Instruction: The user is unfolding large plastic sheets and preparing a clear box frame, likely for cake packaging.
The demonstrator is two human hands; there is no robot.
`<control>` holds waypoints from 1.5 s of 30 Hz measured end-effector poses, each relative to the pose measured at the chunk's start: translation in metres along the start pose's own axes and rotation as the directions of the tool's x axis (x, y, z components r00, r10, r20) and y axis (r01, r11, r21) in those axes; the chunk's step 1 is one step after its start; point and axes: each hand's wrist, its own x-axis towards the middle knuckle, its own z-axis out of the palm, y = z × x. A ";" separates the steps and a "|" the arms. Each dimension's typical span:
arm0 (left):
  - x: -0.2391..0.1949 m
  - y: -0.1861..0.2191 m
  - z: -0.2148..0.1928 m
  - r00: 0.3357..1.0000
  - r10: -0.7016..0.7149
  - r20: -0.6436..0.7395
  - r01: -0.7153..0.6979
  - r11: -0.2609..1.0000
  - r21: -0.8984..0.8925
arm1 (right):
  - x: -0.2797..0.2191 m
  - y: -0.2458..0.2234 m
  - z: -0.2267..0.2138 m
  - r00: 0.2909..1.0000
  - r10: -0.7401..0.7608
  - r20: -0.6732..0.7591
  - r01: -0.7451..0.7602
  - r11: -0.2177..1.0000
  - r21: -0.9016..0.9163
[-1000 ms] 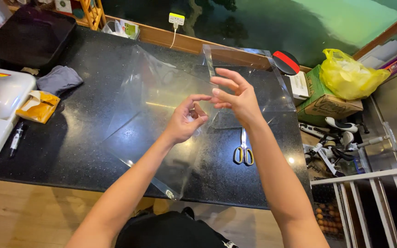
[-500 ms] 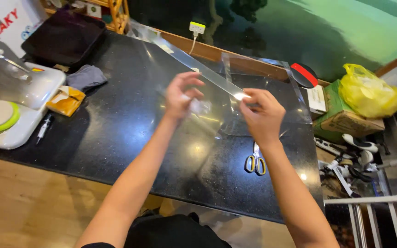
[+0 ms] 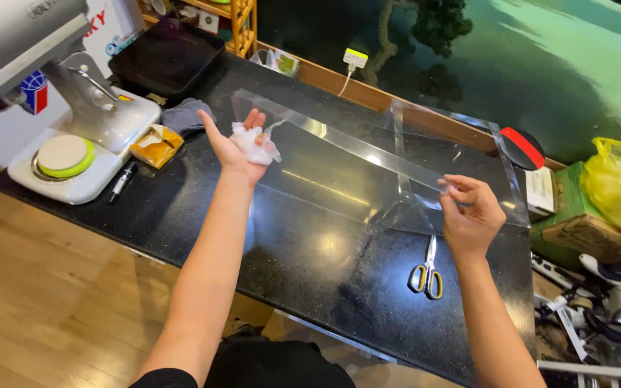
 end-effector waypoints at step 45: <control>-0.084 -0.193 0.070 0.878 -0.407 0.252 0.176 0.765 0.620 | 0.045 -0.040 0.025 0.917 0.242 0.317 -0.212 0.969 -0.126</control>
